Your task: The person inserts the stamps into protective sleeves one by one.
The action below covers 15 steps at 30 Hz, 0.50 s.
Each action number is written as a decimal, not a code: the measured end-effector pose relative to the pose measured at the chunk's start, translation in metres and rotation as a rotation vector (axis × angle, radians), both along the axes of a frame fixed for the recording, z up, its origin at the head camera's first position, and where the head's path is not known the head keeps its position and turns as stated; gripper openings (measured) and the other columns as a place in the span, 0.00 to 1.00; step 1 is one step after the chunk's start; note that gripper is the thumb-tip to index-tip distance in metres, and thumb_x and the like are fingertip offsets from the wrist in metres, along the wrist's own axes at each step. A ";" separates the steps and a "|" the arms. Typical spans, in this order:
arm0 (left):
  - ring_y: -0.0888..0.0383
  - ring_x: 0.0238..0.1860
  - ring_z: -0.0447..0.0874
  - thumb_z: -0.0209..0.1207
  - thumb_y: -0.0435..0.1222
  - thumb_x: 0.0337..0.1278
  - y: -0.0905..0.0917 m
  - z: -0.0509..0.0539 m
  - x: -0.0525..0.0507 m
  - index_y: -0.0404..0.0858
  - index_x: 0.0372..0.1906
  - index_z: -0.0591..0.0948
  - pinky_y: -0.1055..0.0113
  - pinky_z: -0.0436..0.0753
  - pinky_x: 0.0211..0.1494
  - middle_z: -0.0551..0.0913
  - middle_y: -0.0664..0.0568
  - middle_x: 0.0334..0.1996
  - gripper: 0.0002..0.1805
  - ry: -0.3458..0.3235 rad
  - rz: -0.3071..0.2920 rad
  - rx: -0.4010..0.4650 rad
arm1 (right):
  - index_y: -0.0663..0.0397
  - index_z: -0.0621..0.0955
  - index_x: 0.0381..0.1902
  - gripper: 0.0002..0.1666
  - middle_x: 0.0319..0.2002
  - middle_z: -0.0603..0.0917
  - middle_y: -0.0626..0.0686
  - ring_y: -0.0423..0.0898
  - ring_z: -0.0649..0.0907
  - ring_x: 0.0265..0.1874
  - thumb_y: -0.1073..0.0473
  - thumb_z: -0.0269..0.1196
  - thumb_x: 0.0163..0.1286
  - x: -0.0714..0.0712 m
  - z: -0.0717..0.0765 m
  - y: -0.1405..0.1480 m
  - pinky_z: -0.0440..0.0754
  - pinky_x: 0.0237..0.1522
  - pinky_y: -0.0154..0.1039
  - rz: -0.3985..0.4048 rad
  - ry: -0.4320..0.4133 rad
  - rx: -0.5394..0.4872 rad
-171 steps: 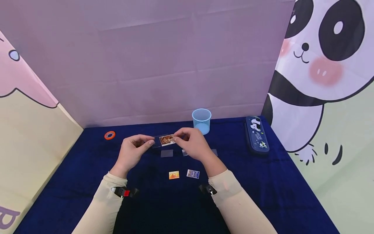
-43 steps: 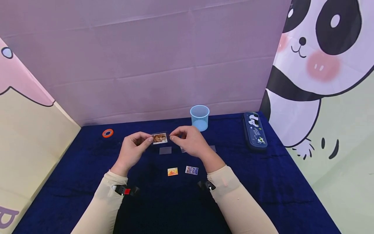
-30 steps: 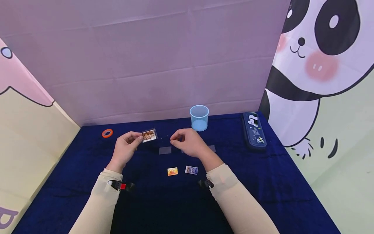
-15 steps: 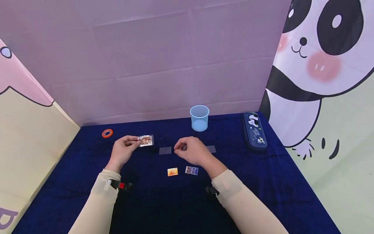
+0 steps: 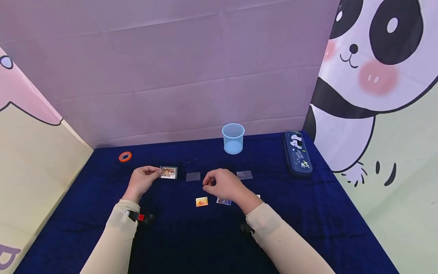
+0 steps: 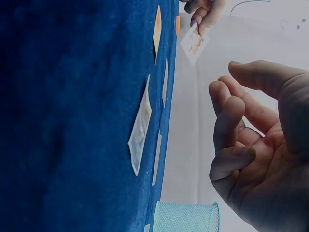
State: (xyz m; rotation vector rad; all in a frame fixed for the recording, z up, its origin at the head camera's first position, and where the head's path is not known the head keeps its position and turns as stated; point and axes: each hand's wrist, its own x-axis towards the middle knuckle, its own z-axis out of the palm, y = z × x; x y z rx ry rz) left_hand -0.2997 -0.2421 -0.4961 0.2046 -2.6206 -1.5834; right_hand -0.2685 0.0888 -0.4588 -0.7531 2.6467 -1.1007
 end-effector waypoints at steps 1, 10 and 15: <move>0.52 0.39 0.83 0.69 0.40 0.67 0.000 -0.002 0.000 0.36 0.44 0.90 0.61 0.78 0.45 0.90 0.47 0.39 0.11 -0.010 -0.001 -0.005 | 0.47 0.88 0.41 0.03 0.32 0.83 0.42 0.43 0.80 0.27 0.56 0.70 0.73 0.001 0.000 -0.001 0.80 0.34 0.42 -0.002 -0.006 0.012; 0.49 0.39 0.85 0.69 0.41 0.67 -0.001 -0.008 0.001 0.36 0.49 0.88 0.54 0.81 0.50 0.90 0.46 0.40 0.13 -0.056 0.003 -0.095 | 0.48 0.88 0.44 0.06 0.32 0.83 0.40 0.41 0.81 0.30 0.56 0.72 0.71 0.002 -0.010 -0.006 0.81 0.41 0.44 0.008 0.000 0.142; 0.48 0.39 0.84 0.69 0.41 0.66 0.000 -0.006 0.003 0.37 0.48 0.88 0.51 0.81 0.50 0.89 0.46 0.39 0.13 -0.069 0.009 -0.160 | 0.45 0.88 0.43 0.07 0.33 0.82 0.40 0.41 0.80 0.32 0.53 0.72 0.70 0.003 -0.010 -0.007 0.80 0.40 0.43 -0.005 0.008 0.225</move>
